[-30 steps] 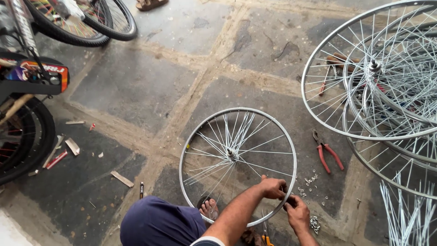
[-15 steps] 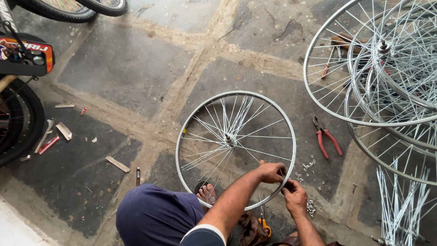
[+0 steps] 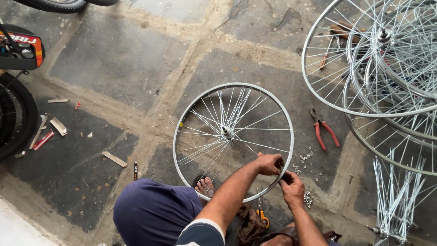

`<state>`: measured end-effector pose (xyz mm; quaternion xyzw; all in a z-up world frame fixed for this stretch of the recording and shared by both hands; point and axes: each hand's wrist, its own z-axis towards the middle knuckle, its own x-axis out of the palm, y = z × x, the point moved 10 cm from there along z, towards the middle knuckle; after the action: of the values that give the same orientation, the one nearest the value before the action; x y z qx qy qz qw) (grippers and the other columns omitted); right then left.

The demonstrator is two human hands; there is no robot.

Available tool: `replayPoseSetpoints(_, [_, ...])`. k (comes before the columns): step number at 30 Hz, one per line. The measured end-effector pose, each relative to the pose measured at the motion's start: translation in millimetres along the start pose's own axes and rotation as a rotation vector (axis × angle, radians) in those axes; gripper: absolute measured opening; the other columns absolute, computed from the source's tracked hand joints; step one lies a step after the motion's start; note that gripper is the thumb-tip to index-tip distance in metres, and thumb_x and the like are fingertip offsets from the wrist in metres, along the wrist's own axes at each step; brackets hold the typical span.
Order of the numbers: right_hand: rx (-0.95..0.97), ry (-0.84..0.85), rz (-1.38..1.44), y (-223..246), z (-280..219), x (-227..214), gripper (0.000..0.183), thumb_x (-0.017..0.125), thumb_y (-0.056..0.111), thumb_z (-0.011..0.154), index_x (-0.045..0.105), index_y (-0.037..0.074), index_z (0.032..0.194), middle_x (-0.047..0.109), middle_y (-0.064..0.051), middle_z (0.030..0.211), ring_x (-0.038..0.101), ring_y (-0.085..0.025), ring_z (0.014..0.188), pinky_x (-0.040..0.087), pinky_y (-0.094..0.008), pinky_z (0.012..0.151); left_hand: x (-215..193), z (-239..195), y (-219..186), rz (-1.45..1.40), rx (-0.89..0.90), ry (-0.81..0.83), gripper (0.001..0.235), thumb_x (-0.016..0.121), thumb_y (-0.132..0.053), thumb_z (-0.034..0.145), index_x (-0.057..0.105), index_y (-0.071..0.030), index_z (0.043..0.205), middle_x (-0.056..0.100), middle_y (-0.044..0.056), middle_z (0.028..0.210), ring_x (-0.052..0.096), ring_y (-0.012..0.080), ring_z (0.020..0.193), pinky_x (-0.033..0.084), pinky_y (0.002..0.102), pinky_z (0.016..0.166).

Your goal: The person sits on the floor and installs spokes into a bicycle wheel rim, threading them through the hub and tightening the nipples. The person uses a spoke wrench to adjust tension and occasionally rotates the wheel to access different sections.

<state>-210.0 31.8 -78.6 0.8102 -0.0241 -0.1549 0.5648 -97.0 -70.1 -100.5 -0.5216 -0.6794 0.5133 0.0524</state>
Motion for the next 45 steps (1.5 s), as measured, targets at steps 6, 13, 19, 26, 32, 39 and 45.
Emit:
replayPoseSetpoints(6, [-0.059,-0.079,-0.255,12,3,-9,0.036,0.077,0.01,0.083,0.072,0.005,0.118,0.078,-0.013,0.109,0.074,-0.021,0.101,0.056,-0.034,0.09,1,11,4,0.09,0.031,-0.037,0.044,0.077,-0.041,0.077,0.069,-0.021,0.115,0.077,0.003,0.114,0.07,0.0251,0.11,0.03,0.061,0.101])
replayPoseSetpoints(13, [-0.088,0.071,0.169,-5,0,0,0.04,0.057,0.003,0.087,0.061,0.002,0.127,0.069,-0.009,0.116,0.07,-0.021,0.105,0.06,-0.036,0.092,-3,7,-4,-0.005,0.06,-0.097,0.041,0.074,-0.036,0.07,0.067,-0.023,0.109,0.08,-0.001,0.099,0.075,0.0216,0.099,0.037,0.051,0.094])
replayPoseSetpoints(19, [0.111,0.04,0.359,-3,-4,8,0.041,0.057,0.006,0.106,0.051,0.002,0.147,0.065,-0.008,0.132,0.068,-0.02,0.113,0.06,-0.036,0.094,-13,-7,-21,0.163,-0.013,-0.174,0.023,0.065,-0.034,0.086,0.07,-0.027,0.107,0.076,-0.002,0.103,0.065,0.0194,0.108,0.031,0.047,0.101])
replayPoseSetpoints(26, [0.175,0.083,0.189,27,-20,23,0.082,0.069,0.001,0.093,0.024,0.008,0.161,0.067,-0.015,0.123,0.07,-0.023,0.101,0.062,-0.038,0.087,-96,-119,70,0.185,-0.441,-1.19,0.069,0.067,-0.055,0.09,0.052,-0.008,0.138,0.047,0.02,0.142,0.045,0.0378,0.135,0.026,0.054,0.116])
replayPoseSetpoints(32, [0.159,0.045,0.175,52,-22,27,0.082,0.071,0.001,0.093,0.025,0.004,0.161,0.069,-0.017,0.12,0.072,-0.024,0.1,0.063,-0.038,0.087,-92,-148,166,0.31,-0.869,-0.688,0.113,0.071,-0.074,0.069,0.035,-0.001,0.148,0.035,0.024,0.151,0.033,0.0402,0.142,0.021,0.056,0.116])
replayPoseSetpoints(39, [0.097,0.042,0.107,90,-24,36,0.085,0.075,-0.002,0.088,0.028,0.0,0.159,0.07,-0.018,0.12,0.071,-0.024,0.108,0.064,-0.036,0.091,-79,-121,180,0.166,-0.763,-0.735,0.033,0.052,-0.019,0.104,0.05,-0.006,0.134,0.062,0.019,0.133,0.062,0.0385,0.123,0.045,0.052,0.104])
replayPoseSetpoints(45, [0.07,0.056,0.23,104,-16,42,0.087,0.078,-0.003,0.086,0.031,0.001,0.16,0.069,-0.015,0.118,0.069,-0.022,0.109,0.064,-0.035,0.089,-72,-83,165,-0.038,-0.768,-0.675,0.032,0.058,-0.021,0.1,0.052,-0.007,0.127,0.072,0.021,0.116,0.071,0.0417,0.108,0.054,0.054,0.093])
